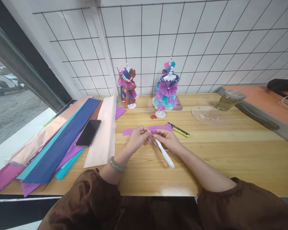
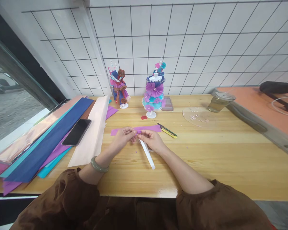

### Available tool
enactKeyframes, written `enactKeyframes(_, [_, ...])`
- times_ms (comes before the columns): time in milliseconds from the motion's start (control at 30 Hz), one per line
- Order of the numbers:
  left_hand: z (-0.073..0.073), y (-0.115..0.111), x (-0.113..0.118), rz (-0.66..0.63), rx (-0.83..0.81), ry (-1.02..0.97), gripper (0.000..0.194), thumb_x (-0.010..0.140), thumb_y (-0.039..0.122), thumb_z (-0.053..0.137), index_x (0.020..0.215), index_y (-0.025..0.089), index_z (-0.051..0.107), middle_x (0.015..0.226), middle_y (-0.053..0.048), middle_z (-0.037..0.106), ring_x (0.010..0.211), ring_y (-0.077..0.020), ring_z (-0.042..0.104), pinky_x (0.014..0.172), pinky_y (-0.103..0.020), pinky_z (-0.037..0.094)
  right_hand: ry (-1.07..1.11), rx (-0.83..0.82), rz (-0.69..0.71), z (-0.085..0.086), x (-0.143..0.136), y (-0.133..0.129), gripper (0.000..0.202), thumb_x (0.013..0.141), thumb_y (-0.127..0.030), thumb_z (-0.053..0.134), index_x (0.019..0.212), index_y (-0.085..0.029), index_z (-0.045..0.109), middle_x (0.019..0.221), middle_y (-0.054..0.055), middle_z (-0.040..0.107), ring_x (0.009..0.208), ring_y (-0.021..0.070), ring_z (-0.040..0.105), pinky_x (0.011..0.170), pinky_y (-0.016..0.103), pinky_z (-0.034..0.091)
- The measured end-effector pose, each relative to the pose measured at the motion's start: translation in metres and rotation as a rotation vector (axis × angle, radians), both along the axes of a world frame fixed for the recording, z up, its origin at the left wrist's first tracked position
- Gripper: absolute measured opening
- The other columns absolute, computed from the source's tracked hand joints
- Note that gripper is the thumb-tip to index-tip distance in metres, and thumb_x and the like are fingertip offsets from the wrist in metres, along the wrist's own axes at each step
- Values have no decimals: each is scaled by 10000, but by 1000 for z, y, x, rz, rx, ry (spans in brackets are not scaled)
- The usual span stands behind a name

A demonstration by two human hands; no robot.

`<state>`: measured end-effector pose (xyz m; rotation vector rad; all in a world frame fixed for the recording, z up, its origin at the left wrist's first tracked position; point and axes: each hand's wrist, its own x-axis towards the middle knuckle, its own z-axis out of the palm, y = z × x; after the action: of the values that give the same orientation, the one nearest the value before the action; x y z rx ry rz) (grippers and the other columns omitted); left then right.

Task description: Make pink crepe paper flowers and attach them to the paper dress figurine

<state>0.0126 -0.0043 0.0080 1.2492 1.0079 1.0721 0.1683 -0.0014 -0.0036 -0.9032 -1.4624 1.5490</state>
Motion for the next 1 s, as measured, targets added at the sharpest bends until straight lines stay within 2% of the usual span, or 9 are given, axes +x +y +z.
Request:
enactKeyframes(400, [0,1,-2,15,-100,-6,168,686,267,597,664,124,511,537,0,561,421,-70,512,397,-180,373,-102,44,-27,-6,0,2,310,692,-415,606,883,-172,629,768,33,655,709,165,581,636,295,439])
enactKeyframes(800, [-4,1,-8,-141,-298,-230,133,698,229,588,676,103,552,567,-13,568,442,-49,500,409,-163,361,-50,152,-45,-5,-2,0,217,724,-333,588,866,-170,605,833,32,644,789,151,585,778,314,421])
enactKeyframes(1000, [-4,2,-11,-214,-404,-296,139,707,232,583,683,95,576,566,-7,544,459,-38,493,428,-149,369,-89,152,-64,-8,0,3,347,691,-341,617,995,-181,568,878,45,629,793,163,581,765,331,437])
